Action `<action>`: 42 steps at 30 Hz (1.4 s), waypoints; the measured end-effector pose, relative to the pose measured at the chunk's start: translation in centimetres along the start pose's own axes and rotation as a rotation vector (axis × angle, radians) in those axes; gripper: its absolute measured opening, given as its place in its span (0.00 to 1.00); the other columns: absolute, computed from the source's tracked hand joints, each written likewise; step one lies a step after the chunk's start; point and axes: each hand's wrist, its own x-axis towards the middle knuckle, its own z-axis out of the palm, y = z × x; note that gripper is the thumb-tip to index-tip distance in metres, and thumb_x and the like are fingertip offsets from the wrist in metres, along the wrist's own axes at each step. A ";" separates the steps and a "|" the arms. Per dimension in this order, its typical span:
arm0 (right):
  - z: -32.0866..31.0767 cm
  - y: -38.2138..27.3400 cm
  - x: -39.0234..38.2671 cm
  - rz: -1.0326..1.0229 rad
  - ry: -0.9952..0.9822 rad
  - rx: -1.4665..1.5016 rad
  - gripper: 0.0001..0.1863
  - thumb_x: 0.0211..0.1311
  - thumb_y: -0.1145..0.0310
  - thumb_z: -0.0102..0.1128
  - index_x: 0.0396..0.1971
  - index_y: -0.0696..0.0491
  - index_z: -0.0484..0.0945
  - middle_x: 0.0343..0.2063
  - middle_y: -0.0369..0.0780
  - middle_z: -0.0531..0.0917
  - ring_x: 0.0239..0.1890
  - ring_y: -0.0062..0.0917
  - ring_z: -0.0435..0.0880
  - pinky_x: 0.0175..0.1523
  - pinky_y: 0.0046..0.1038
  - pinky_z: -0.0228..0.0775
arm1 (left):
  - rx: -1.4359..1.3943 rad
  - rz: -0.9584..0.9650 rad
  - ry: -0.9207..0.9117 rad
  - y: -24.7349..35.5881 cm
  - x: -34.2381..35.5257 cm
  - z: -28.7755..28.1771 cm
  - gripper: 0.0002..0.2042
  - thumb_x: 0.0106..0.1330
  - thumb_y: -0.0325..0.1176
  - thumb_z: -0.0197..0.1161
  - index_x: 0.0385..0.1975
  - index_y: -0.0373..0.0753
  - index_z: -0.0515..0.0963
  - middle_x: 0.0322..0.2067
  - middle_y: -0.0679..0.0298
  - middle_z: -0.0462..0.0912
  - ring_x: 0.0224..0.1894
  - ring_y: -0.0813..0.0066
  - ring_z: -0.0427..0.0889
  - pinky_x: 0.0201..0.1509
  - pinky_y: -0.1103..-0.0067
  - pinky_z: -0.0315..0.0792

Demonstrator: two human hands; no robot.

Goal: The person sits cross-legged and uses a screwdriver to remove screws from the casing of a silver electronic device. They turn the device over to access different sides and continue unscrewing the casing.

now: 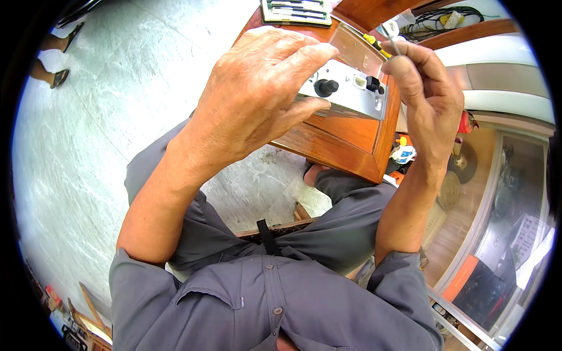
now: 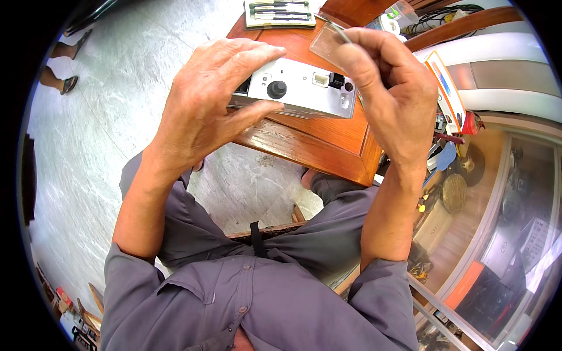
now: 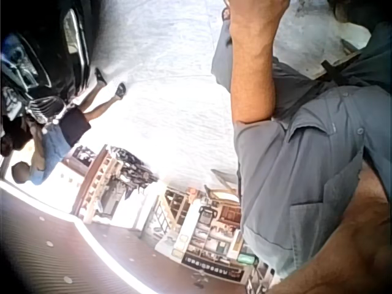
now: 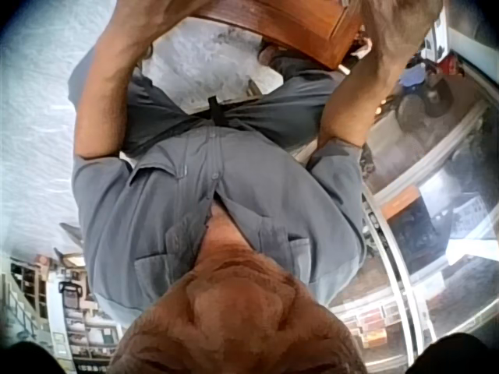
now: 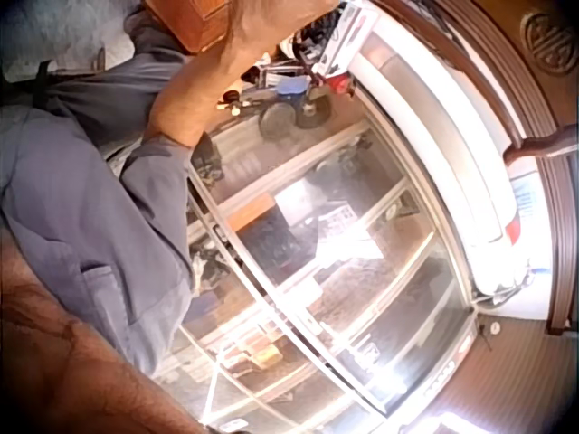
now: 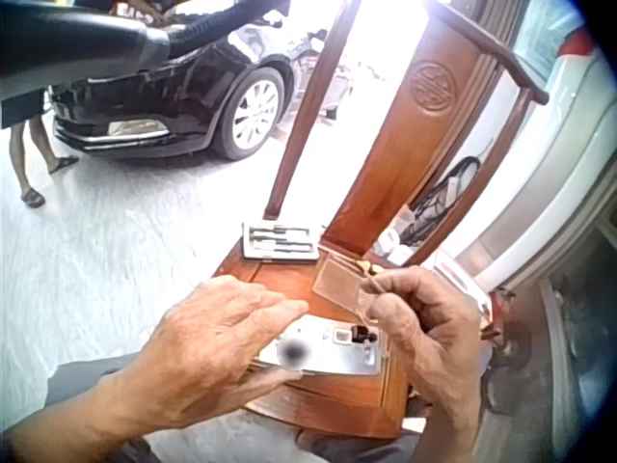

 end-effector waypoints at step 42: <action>-4.1 -3.8 3.1 -0.128 0.086 0.083 0.14 0.69 0.66 0.72 0.40 0.62 0.79 0.33 0.38 0.83 0.29 0.13 0.82 0.33 0.14 0.75 | -0.029 0.085 -0.258 -1.3 3.7 -0.3 0.20 0.50 0.27 0.79 0.46 0.42 0.86 0.48 0.61 0.85 0.50 0.59 0.83 0.52 0.68 0.80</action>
